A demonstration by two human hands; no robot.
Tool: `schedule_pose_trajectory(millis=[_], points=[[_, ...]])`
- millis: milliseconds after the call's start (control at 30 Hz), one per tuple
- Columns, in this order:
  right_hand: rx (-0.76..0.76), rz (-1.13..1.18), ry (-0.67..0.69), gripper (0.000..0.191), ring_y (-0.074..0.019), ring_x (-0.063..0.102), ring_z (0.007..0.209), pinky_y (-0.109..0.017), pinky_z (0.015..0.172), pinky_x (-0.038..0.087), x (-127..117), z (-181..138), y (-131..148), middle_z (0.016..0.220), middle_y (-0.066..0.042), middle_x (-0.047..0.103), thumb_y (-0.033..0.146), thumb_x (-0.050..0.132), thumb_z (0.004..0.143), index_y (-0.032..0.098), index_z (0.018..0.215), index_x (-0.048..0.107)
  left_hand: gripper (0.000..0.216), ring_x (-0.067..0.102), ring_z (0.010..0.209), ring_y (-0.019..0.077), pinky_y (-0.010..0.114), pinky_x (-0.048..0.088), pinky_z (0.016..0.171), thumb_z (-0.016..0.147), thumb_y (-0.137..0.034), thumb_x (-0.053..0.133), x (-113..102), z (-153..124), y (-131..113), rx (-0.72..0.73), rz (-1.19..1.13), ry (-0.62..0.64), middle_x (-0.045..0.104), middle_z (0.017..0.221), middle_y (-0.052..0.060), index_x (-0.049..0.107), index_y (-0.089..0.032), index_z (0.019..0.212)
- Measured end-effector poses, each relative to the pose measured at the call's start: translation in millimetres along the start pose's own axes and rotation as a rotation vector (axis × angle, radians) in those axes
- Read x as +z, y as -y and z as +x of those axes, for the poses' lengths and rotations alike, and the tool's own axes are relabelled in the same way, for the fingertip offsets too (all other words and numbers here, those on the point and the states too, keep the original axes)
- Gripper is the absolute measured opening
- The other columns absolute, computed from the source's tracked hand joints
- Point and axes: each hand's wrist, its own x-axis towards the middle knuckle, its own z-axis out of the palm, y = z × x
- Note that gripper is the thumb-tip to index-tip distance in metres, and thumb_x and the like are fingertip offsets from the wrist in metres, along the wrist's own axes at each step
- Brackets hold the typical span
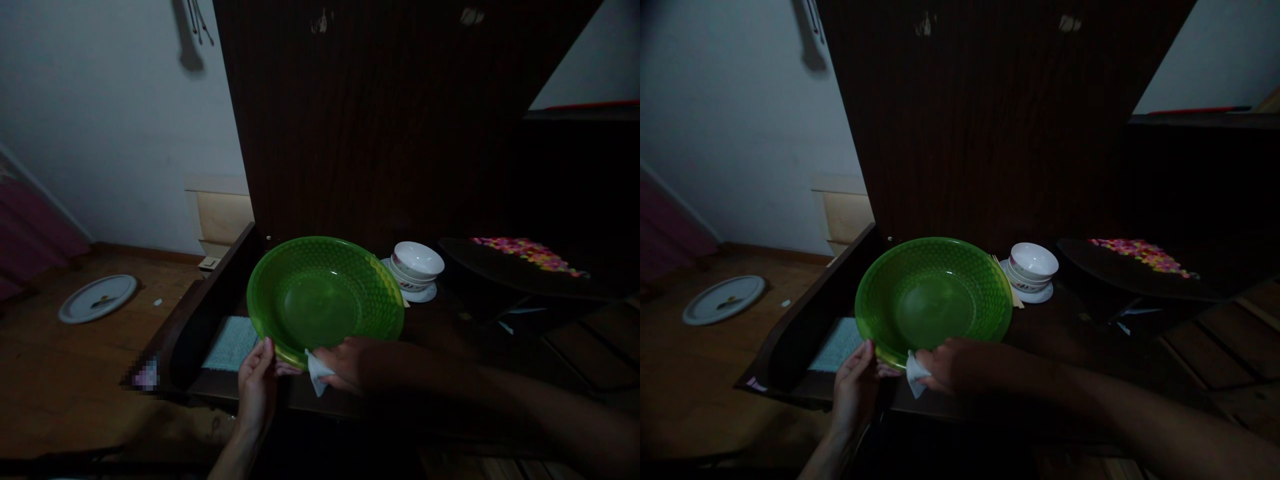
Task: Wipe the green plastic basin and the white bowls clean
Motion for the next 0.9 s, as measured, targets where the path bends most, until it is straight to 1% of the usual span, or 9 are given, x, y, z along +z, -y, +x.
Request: schedule_pose_trajectory(millis=[100, 233, 367, 433, 533, 667, 800, 900], points=[[0.002, 0.000, -0.001, 0.032, -0.0184, 0.066, 0.065, -0.027, 0.047, 0.029, -5, -5, 0, 0.083, -0.008, 0.074, 0.042, 0.053, 0.097, 0.013, 0.110, 0.059, 0.047, 0.060, 0.043, 0.0141, 0.027, 0.055, 0.050, 0.053, -0.052, 0.091, -4, 7, -7, -0.002, 0.013, 0.011, 0.061, 0.051, -0.001, 0.068, -0.014, 0.067], [-0.035, -0.041, -0.006, 0.026, -0.0153, 0.064, 0.062, -0.027, 0.046, 0.027, -12, -11, 1, 0.083, -0.006, 0.073, 0.036, 0.056, 0.098, 0.012, 0.109, 0.060, 0.045, 0.059, 0.041, 0.0141, 0.028, 0.055, 0.048, 0.053, -0.051, 0.090, -9, 17, -14, -0.002, 0.025, 0.023, 0.062, 0.049, -0.001, 0.068, -0.014, 0.066], [-0.026, -0.027, 0.002, 0.026, -0.0161, 0.064, 0.060, -0.027, 0.046, 0.027, -10, -13, -3, 0.081, -0.004, 0.073, 0.036, 0.061, 0.095, 0.013, 0.108, 0.061, 0.047, 0.056, 0.037, 0.0136, 0.026, 0.051, 0.042, 0.051, -0.052, 0.090, -10, 24, -22, 0.004, 0.044, 0.021, 0.062, 0.047, 0.001, 0.066, -0.013, 0.062], [-0.008, -0.007, 0.004, 0.026, -0.0163, 0.064, 0.060, -0.027, 0.047, 0.028, -9, -15, -5, 0.083, -0.004, 0.074, 0.037, 0.062, 0.094, 0.015, 0.107, 0.061, 0.047, 0.056, 0.037, 0.0133, 0.024, 0.049, 0.039, 0.051, -0.052, 0.090, -10, 27, -26, 0.008, 0.049, 0.018, 0.061, 0.047, 0.001, 0.066, -0.013, 0.062], [0.025, 0.014, 0.049, 0.022, -0.0162, 0.065, 0.064, -0.027, 0.049, 0.031, -13, -19, -7, 0.087, -0.003, 0.075, 0.035, 0.060, 0.095, 0.017, 0.107, 0.061, 0.046, 0.053, 0.035, 0.0122, 0.023, 0.048, 0.035, 0.051, -0.050, 0.090, -12, 35, -31, 0.016, 0.058, 0.012, 0.057, 0.044, -0.002, 0.065, -0.013, 0.061], [0.069, 0.060, 0.102, 0.016, -0.0162, 0.067, 0.071, -0.026, 0.054, 0.035, -21, -27, -10, 0.090, -0.002, 0.075, 0.030, 0.059, 0.096, 0.019, 0.107, 0.061, 0.042, 0.052, 0.035, 0.0115, 0.023, 0.048, 0.035, 0.058, -0.046, 0.087, -16, 45, -37, 0.015, 0.069, 0.011, 0.053, 0.044, -0.004, 0.061, -0.014, 0.059], [0.072, 0.071, 0.069, 0.017, -0.0173, 0.067, 0.073, -0.027, 0.057, 0.038, -23, -29, -11, 0.092, -0.003, 0.075, 0.033, 0.060, 0.095, 0.019, 0.104, 0.063, 0.035, 0.051, 0.037, 0.0088, 0.019, 0.045, 0.035, 0.064, -0.039, 0.086, -15, 50, -39, 0.012, 0.014, -0.038, 0.055, 0.047, -0.004, 0.063, -0.012, 0.064], [0.052, 0.062, 0.046, 0.028, -0.0186, 0.067, 0.074, -0.028, 0.059, 0.039, -26, -28, -10, 0.092, -0.005, 0.074, 0.042, 0.057, 0.096, 0.017, 0.106, 0.064, 0.026, 0.056, 0.044, 0.0075, 0.016, 0.046, 0.040, 0.069, -0.032, 0.083, -11, 48, -38, 0.007, -0.053, -0.099, 0.065, 0.059, -0.001, 0.069, -0.011, 0.077]])
